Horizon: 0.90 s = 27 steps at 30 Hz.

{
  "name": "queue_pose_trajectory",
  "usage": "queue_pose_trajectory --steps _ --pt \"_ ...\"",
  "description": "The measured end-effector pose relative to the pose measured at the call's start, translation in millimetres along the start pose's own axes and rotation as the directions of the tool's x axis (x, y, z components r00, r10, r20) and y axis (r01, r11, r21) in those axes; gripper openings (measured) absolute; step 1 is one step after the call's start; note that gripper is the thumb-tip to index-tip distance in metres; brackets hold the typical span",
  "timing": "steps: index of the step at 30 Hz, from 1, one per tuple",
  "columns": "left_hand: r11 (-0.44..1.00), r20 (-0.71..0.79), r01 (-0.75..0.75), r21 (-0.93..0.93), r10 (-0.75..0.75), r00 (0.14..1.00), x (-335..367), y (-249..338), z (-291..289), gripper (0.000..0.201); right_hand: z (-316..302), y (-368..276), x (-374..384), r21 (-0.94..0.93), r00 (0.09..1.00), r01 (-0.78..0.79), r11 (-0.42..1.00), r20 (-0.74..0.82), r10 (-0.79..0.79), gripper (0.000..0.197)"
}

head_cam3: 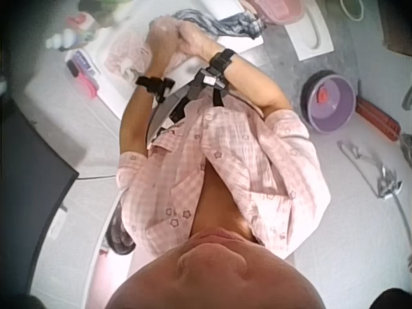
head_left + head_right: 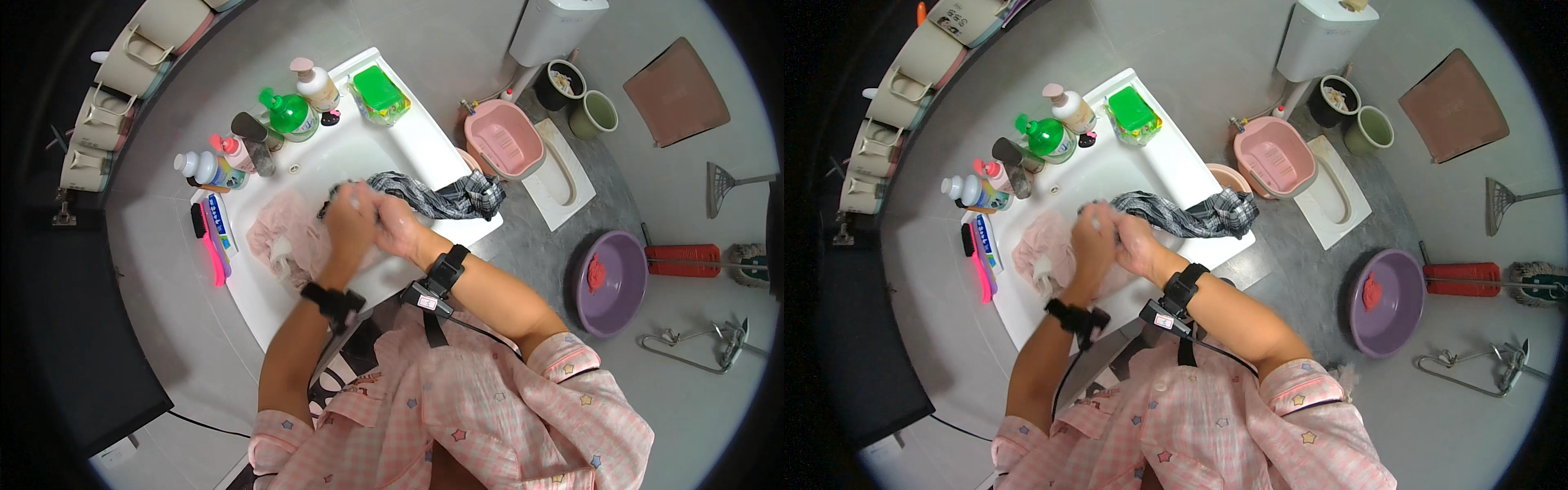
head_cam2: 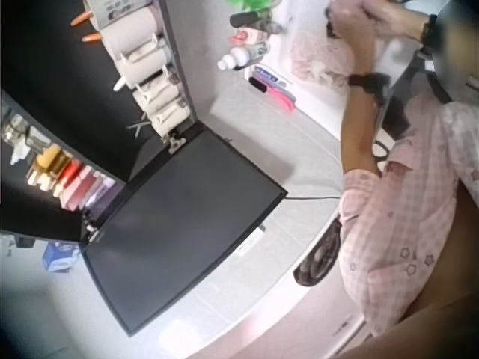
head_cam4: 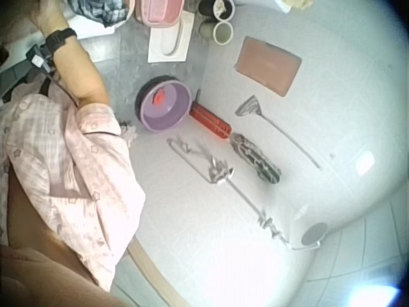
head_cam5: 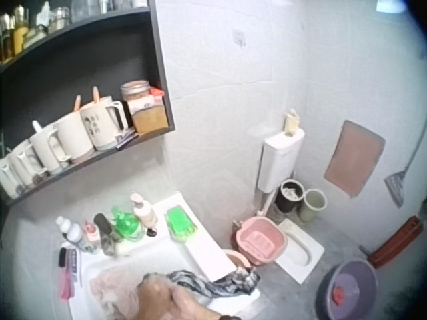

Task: The person washes clothes in a bathroom sink by hand using a green bar of soap, scrubbing the garments, and rinsing them with water.

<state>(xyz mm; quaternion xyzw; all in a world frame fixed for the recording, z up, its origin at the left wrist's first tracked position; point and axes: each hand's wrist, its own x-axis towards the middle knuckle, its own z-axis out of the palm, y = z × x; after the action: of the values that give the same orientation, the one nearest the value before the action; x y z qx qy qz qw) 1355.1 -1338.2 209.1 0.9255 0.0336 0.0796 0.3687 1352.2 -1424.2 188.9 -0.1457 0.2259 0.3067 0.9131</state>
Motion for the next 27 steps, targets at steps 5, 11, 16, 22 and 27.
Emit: queue_pose_trajectory --steps 5,11,16,22,27 --pt "1.0 -0.067 0.027 -0.014 -0.028 0.997 18 -8 -5 0.025 7 4 -3 -0.006 0.997 0.041 0.999 0.062 -0.04 0.027" --pt "0.989 0.067 0.097 0.115 -0.105 0.992 8 4 -11 0.031 18 -4 -4 -0.098 0.998 0.057 0.994 0.005 -0.057 0.03" --pt "0.96 0.206 0.021 0.279 -0.081 0.975 2 -19 -29 0.037 16 -7 -4 0.119 0.995 0.071 0.99 0.056 -0.078 0.027" --pt "0.99 0.038 0.084 -0.117 -0.08 0.996 5 -59 -46 0.03 12 -17 4 0.325 0.976 0.201 0.924 -0.152 -0.158 0.026" --pt "0.965 -0.287 -0.22 -0.146 0.172 0.943 -9 -13 -19 0.01 0 9 14 0.207 0.997 0.066 0.976 -0.054 -0.056 0.037"
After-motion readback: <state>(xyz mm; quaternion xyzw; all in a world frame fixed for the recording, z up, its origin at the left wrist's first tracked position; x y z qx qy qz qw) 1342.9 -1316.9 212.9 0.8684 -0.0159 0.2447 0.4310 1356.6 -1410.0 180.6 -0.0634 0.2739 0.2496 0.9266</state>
